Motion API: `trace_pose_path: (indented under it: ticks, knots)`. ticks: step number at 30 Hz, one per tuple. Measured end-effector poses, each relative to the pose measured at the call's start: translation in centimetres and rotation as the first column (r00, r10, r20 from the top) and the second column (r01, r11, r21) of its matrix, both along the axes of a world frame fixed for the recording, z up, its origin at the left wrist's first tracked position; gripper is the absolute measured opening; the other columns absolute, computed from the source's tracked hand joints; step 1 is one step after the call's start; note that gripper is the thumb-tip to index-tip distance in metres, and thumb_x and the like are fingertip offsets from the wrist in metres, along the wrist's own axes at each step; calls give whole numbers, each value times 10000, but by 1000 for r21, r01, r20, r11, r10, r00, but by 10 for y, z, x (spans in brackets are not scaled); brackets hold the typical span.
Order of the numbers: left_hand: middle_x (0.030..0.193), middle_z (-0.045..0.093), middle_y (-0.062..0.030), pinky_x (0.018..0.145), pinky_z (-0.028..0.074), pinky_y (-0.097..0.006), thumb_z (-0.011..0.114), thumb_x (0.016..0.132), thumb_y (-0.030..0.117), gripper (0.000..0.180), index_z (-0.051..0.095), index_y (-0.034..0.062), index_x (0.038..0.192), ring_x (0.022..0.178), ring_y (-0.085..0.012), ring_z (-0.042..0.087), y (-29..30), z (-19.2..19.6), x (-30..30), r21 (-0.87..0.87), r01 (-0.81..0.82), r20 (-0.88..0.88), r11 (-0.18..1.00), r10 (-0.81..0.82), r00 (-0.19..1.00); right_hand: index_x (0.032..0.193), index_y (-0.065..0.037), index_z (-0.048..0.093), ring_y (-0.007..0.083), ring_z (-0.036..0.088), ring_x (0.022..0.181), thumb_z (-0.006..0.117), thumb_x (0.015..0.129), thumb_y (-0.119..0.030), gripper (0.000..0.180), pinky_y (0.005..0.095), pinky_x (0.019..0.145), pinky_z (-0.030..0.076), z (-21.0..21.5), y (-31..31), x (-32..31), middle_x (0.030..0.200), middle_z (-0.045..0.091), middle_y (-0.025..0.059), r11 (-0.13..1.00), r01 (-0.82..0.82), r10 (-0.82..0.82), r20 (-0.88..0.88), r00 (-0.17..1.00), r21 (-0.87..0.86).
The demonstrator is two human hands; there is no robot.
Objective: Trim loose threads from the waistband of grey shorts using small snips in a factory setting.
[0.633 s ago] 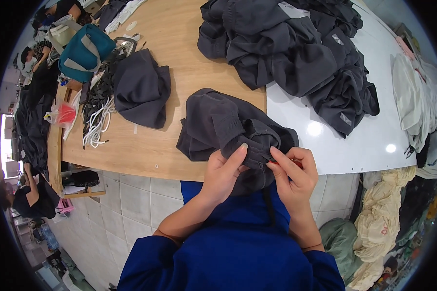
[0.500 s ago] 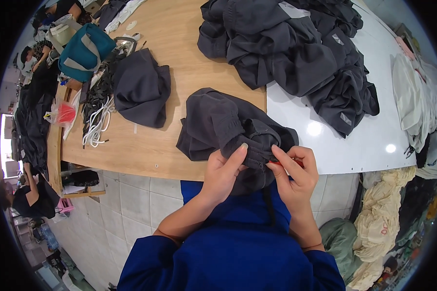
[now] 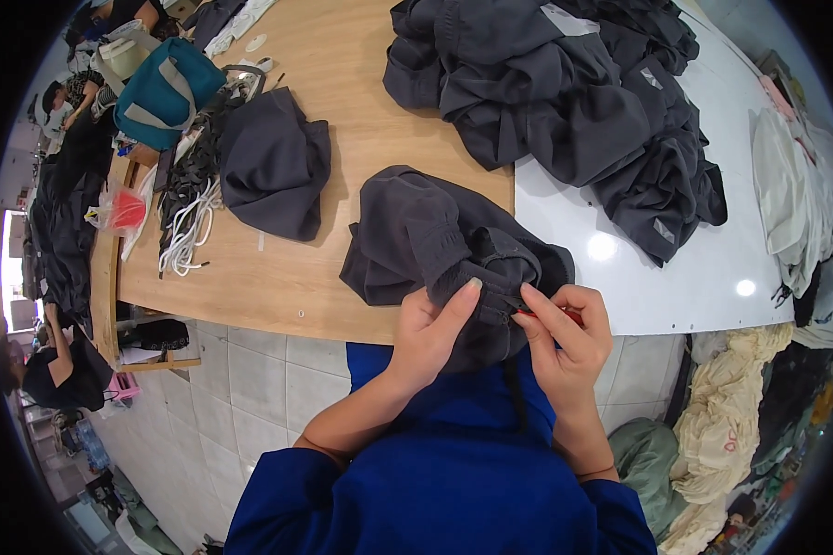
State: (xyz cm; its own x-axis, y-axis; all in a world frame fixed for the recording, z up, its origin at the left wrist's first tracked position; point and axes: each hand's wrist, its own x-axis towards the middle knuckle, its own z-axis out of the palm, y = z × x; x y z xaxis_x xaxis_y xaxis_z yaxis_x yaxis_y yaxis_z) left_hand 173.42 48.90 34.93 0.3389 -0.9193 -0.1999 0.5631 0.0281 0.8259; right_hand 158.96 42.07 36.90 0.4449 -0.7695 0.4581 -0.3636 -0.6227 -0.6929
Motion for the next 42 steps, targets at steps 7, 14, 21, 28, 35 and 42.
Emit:
trace_pose_path:
  ticks: [7,14,21,28,35,42]
  knots:
    - [947,636,-38,772,447,-214,519,929,151,209,607,-19,1013,847,-68,562,1,0,0,-4,-2,-3,1000,2,1000,1007,-63,683,113,444,641,744,647,-6,369,208,538,357,0,1,1,819,475,39,999,29,-29,33,999,14]
    - [948,638,-42,777,447,-214,523,928,158,213,608,-19,1010,847,-71,566,1,1,-1,5,-7,-32,1000,7,999,968,-90,700,149,471,631,770,587,-47,390,235,506,379,-1,0,5,783,491,52,999,48,-48,23,999,-3]
    - [941,638,-39,778,445,-213,525,928,162,213,610,-15,1010,847,-72,567,2,1,0,1,-17,-13,1000,17,1000,951,-89,705,159,475,631,771,588,-55,370,243,515,387,-3,1,6,776,498,50,999,52,-52,21,998,-7]
    - [940,638,-37,776,444,-212,522,929,163,212,609,-13,1008,844,-69,566,4,-1,0,13,-19,-13,1000,20,1000,1041,-48,662,143,488,665,766,618,-65,436,232,536,389,-2,2,1,839,502,74,997,8,-14,73,997,80]
    - [939,636,-51,750,491,-248,485,944,191,232,602,1,1007,825,-101,591,2,5,1,20,14,-140,1000,-11,990,1183,-48,572,172,464,697,823,555,-256,708,260,576,410,8,3,8,843,445,81,964,-202,182,124,975,173]
    - [955,634,-79,753,514,-287,456,954,207,262,589,-3,1037,839,-136,612,2,-3,4,5,38,-149,999,-37,988,833,-103,671,177,485,549,813,551,-242,344,274,498,390,6,1,8,636,480,26,974,-226,226,57,972,-6]
